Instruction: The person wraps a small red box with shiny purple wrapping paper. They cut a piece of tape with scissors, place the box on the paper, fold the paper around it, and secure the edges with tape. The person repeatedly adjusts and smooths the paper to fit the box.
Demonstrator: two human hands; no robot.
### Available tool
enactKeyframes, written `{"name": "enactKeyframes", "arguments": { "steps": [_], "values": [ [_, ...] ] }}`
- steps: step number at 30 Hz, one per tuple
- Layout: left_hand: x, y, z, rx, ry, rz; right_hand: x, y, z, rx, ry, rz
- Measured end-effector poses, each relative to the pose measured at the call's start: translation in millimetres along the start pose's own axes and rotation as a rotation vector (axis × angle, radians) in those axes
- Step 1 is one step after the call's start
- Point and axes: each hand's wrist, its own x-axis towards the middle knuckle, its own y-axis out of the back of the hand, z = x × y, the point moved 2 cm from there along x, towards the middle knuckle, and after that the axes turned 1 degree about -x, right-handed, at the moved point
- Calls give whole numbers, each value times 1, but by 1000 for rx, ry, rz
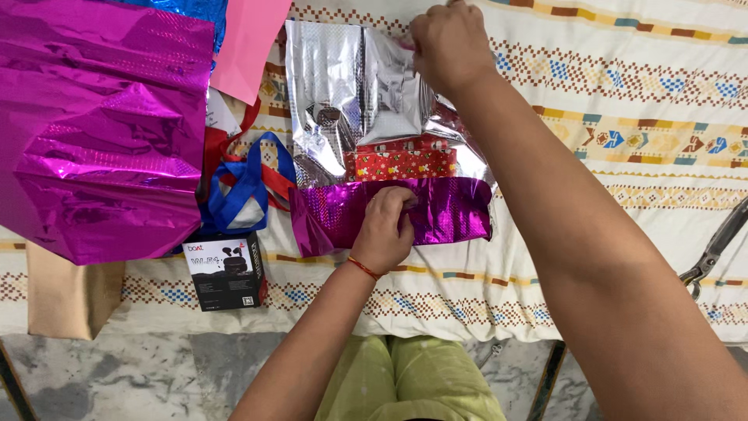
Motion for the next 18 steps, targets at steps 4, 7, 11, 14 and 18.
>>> {"name": "enactKeyframes", "arguments": {
  "steps": [4,7,11,14,18],
  "values": [
    [-3,-1,-2,58,-40,-51,-28,48,-28,-28,285,181],
    [-4,-2,-4,106,-94,-95,-68,79,-48,75,430,131],
    [-10,-4,-7,172,-99,-139,-127,94,-70,284,435,84],
    [-14,-3,-9,179,-162,-163,-157,85,-78,418,327,55],
    [-23,-4,-13,314,-102,-364,-197,63,-81,517,140,72]
  ]
}}
